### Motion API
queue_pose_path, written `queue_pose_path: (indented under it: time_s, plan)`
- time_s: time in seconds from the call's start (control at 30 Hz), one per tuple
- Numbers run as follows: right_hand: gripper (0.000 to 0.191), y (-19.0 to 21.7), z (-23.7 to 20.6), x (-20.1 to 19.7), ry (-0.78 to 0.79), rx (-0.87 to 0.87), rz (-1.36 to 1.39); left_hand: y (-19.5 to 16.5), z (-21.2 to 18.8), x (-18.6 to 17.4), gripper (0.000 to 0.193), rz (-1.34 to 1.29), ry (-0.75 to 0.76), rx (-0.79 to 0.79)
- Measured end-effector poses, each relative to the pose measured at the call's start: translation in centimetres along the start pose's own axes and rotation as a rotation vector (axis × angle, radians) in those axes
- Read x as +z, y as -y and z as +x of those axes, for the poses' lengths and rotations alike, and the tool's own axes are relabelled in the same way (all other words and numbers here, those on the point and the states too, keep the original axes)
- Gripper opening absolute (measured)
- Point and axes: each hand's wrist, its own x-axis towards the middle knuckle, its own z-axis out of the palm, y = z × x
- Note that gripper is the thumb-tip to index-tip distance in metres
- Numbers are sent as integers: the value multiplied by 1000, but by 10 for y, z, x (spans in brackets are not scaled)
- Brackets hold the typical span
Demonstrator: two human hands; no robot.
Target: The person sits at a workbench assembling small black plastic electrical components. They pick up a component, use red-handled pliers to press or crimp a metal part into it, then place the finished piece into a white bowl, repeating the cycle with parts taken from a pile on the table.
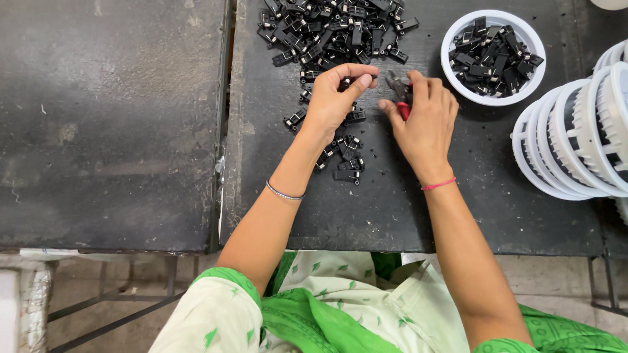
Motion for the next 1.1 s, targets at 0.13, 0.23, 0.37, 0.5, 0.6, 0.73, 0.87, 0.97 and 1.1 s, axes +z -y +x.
queue_pose_path:
  time_s: [0.13, 0.23, 0.37, 0.5, 0.6, 0.73, 0.87, 0.97, 1.1]
  plan:
    - [47, 3, 1, -5, -26, 31, 194, 4, 0, 2, 18, -93, 54, 89]
    - [29, 8, 4, -8, -20, 138, 500, 5, -3, 4, 19, -80, 51, 56]
    - [17, 13, 5, -10, -25, 209, 712, 6, -10, 9, 18, -7, 70, 84]
    - [14, 13, 4, -8, -4, 277, 781, 8, -11, 9, 18, 18, 84, 75]
    - [11, 8, 0, -3, -21, 225, 735, 13, -12, 10, 22, 113, 59, 119]
    - [7, -2, -5, 9, -55, 287, 891, 20, -9, 9, 37, 100, 28, 131]
    - [7, -8, -7, 16, -55, 327, 1061, 23, -6, 5, 35, -21, 85, -26]
    - [9, -7, -9, 16, -26, 398, 1038, 23, -6, 5, 36, -61, 109, 3]
    - [11, -1, -6, 12, -5, 442, 991, 23, -6, 6, 36, -134, 80, 25]
